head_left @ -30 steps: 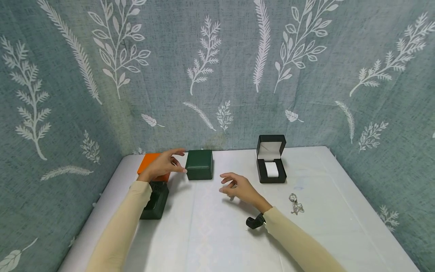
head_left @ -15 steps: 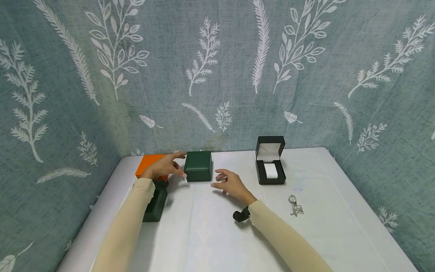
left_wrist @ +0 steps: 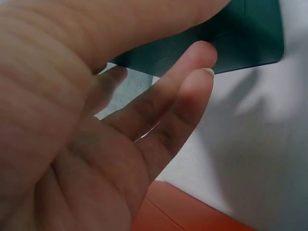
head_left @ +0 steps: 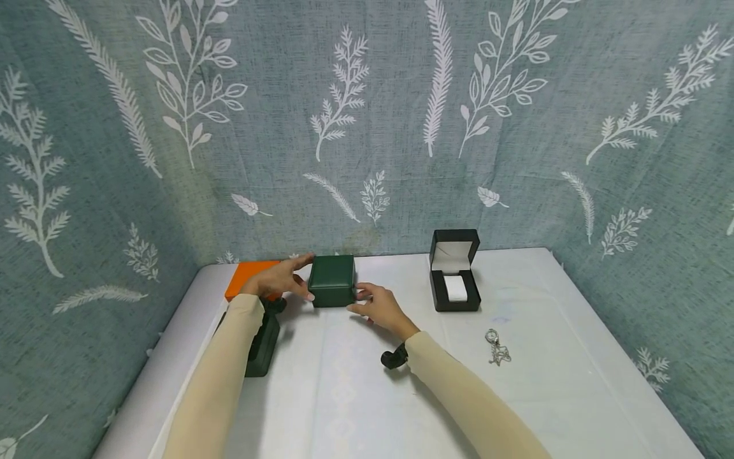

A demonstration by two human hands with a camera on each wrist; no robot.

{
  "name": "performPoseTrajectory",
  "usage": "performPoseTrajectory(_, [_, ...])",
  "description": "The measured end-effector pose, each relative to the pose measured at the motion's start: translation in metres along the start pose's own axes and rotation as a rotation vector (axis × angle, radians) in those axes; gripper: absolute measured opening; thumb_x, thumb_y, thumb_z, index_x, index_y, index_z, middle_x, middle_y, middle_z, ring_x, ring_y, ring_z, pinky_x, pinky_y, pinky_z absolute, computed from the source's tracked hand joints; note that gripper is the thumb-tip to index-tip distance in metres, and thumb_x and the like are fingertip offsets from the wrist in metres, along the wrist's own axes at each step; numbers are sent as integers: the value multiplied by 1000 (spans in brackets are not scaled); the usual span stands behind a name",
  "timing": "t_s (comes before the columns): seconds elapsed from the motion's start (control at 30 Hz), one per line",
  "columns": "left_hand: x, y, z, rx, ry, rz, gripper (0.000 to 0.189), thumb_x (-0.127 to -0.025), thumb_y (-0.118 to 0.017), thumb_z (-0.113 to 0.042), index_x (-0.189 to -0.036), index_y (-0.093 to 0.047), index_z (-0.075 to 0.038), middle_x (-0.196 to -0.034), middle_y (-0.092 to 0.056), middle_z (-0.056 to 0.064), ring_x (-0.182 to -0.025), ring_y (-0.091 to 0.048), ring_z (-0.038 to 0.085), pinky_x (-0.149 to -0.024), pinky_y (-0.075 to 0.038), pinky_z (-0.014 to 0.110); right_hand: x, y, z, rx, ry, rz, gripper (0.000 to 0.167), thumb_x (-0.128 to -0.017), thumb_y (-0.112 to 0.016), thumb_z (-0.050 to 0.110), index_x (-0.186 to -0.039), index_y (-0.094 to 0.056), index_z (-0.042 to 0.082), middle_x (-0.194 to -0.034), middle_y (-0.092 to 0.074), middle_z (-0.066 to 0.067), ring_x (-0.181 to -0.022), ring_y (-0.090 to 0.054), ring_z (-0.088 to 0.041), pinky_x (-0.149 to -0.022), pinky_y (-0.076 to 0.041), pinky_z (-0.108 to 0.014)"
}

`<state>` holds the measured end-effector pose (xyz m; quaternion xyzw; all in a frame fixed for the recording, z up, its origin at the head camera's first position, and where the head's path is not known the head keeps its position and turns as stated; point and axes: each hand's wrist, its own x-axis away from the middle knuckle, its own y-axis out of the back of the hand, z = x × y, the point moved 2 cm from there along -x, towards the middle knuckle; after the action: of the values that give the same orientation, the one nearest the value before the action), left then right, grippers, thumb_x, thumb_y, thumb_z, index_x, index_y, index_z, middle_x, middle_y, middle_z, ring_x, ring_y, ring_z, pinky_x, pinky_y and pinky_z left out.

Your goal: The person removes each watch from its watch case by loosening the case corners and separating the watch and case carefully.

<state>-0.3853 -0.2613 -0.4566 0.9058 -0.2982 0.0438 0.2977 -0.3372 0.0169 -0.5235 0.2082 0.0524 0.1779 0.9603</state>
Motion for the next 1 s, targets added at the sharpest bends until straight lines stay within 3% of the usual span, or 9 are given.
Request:
performPoseTrajectory(0.5, [1, 0, -1, 9, 27, -5, 115, -84, -88, -17, -166, -9, -11, -168, -12, 25, -109, -63, 28, -97, -51, 47, -8, -5, 5, -10, 5, -61, 57, -96, -77, 26, -144, -59, 4, -107, -72, -8, -70, -69, -14, -60, -57, -29])
performPoseTrajectory(0.8, [0, -1, 2, 45, 12, -10, 116, -82, -90, -17, -167, -11, -13, -167, -20, 22, -100, -66, 28, -91, -53, 40, -2, 4, 3, 13, 50, -44, 58, -96, -76, 32, -146, -58, 8, -86, -75, -5, -63, -67, -18, -58, -55, -31])
performPoseTrajectory(0.9, [4, -6, -1, 64, 8, -12, 117, -82, -90, -19, -167, -11, -16, -167, -22, 19, -101, -66, 28, -93, -52, 40, 4, 7, 1, 32, 67, -44, 57, -95, -76, 33, -145, -59, 9, -87, -76, -3, -62, -68, -18, -57, -53, -30])
performPoseTrajectory(1.0, [8, -15, -4, 74, -3, -13, 117, -82, -90, -20, -167, -9, -16, -165, -26, 18, -101, -66, 28, -95, -51, 39, 12, 10, -1, 31, 83, -55, 56, -94, -78, 33, -143, -61, 9, -98, -77, -5, -64, -70, -18, -57, -53, -30])
